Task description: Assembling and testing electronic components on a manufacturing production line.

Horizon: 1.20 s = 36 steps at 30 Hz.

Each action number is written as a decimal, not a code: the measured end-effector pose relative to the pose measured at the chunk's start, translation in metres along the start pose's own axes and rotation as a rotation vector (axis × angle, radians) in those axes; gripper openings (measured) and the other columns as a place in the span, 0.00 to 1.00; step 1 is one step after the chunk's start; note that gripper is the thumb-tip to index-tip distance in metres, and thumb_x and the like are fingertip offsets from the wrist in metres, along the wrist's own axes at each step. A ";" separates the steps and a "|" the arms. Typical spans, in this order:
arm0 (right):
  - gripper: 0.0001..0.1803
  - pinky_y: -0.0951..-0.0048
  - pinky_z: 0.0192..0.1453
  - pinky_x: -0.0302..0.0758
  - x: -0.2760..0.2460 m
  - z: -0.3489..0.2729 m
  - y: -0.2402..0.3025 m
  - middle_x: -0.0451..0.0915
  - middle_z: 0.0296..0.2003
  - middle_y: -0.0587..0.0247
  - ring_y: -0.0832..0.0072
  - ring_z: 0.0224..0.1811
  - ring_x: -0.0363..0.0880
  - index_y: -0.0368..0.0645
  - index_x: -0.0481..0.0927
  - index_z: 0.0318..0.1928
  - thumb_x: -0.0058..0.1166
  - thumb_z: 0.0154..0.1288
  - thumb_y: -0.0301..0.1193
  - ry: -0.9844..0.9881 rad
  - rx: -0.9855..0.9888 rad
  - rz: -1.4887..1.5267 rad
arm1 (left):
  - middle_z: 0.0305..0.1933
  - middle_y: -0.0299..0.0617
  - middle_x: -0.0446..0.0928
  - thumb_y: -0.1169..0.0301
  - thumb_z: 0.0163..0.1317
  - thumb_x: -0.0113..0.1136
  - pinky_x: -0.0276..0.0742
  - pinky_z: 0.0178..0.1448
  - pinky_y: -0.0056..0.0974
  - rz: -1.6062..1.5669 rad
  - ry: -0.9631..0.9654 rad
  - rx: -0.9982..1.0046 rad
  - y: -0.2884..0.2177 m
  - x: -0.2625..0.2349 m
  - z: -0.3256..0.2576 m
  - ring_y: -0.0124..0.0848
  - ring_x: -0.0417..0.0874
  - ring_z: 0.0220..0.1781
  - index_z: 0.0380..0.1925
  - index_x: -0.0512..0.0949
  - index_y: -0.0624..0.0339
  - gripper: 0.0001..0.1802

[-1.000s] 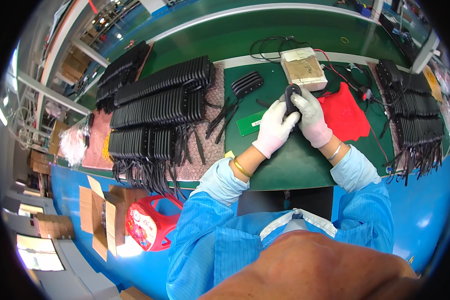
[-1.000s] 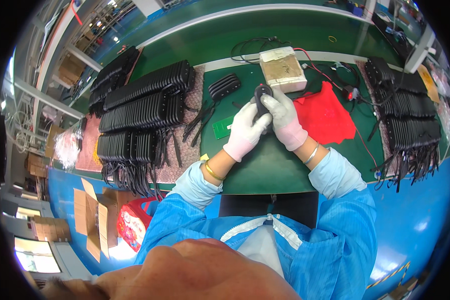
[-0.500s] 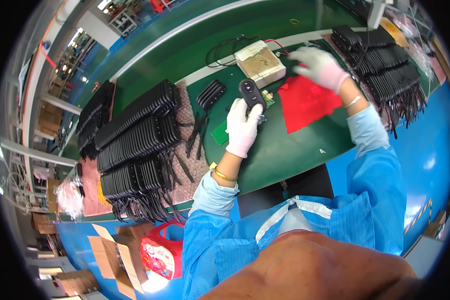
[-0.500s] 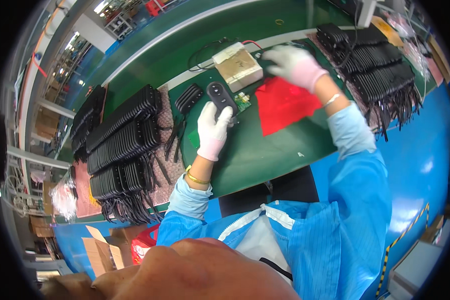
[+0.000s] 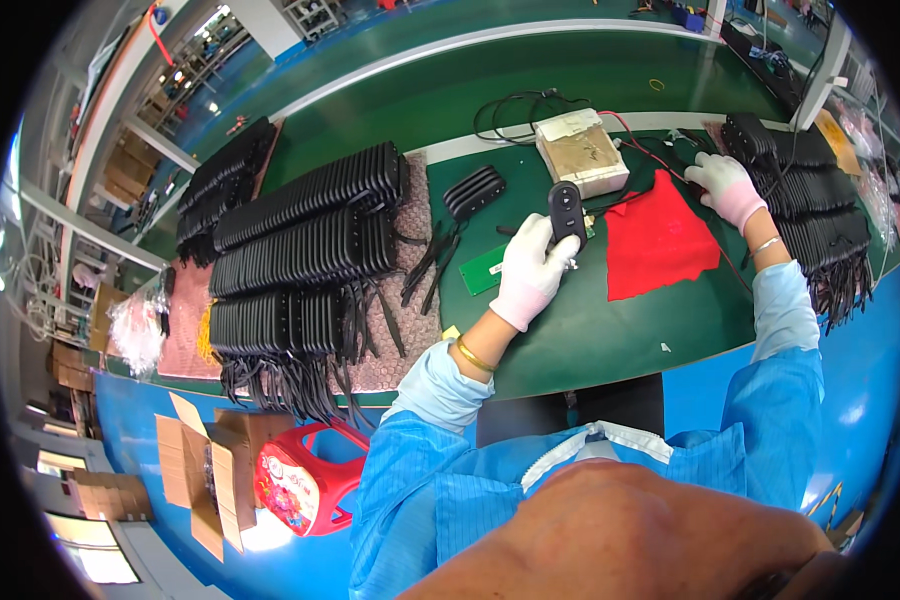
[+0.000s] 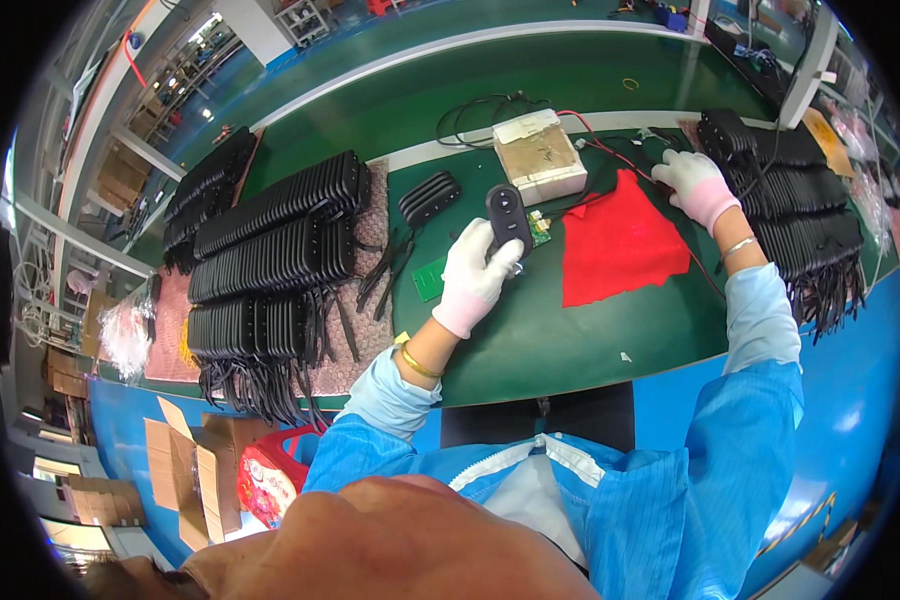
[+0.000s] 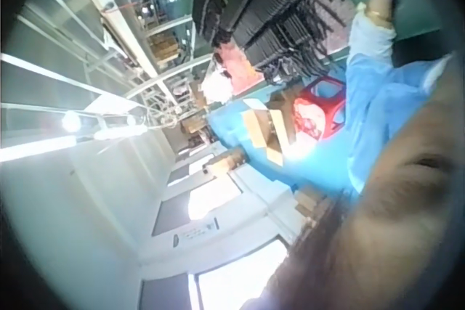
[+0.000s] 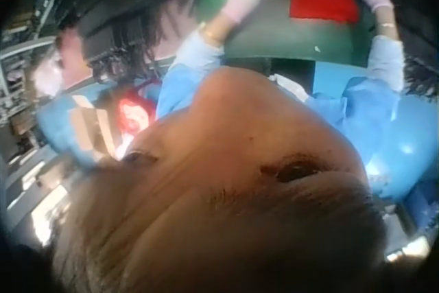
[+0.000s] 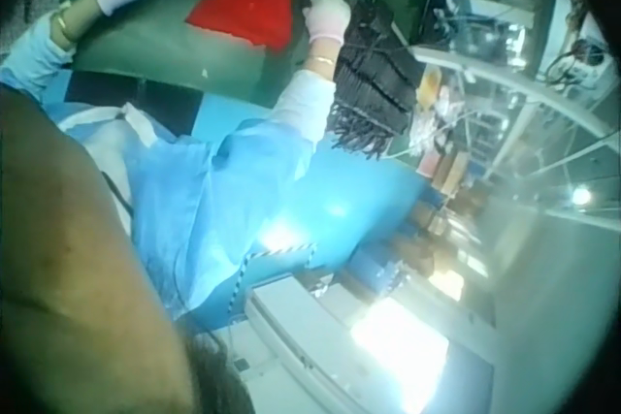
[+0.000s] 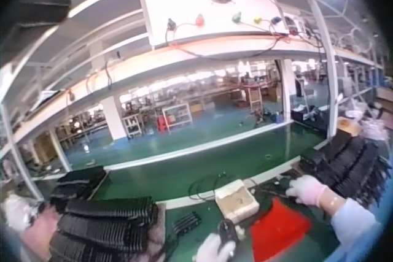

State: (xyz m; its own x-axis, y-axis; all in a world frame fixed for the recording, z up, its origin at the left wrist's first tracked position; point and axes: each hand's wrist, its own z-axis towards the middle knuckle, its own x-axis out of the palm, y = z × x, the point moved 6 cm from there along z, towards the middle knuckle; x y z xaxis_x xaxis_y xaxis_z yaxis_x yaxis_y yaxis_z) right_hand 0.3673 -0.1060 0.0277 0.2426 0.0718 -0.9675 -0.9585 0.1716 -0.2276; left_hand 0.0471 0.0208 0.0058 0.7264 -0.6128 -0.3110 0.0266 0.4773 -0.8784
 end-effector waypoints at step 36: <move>0.15 0.75 0.50 0.71 -0.027 0.043 0.224 0.81 0.41 0.57 0.73 0.41 0.75 0.38 0.77 0.44 0.39 0.73 0.35 -0.325 0.206 1.904 | 0.39 0.43 0.73 0.75 0.61 0.58 0.73 0.32 0.33 0.098 -0.010 0.085 0.008 0.005 -0.003 0.30 0.74 0.26 0.44 0.77 0.68 0.12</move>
State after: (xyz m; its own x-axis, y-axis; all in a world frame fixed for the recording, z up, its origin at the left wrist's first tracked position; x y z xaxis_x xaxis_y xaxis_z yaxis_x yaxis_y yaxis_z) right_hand 0.1523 -0.0268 0.0075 -0.8920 0.4198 0.1675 0.0658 -0.2459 0.9671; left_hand 0.0486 0.0196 -0.0041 0.7352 -0.5546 -0.3898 0.0128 0.5863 -0.8100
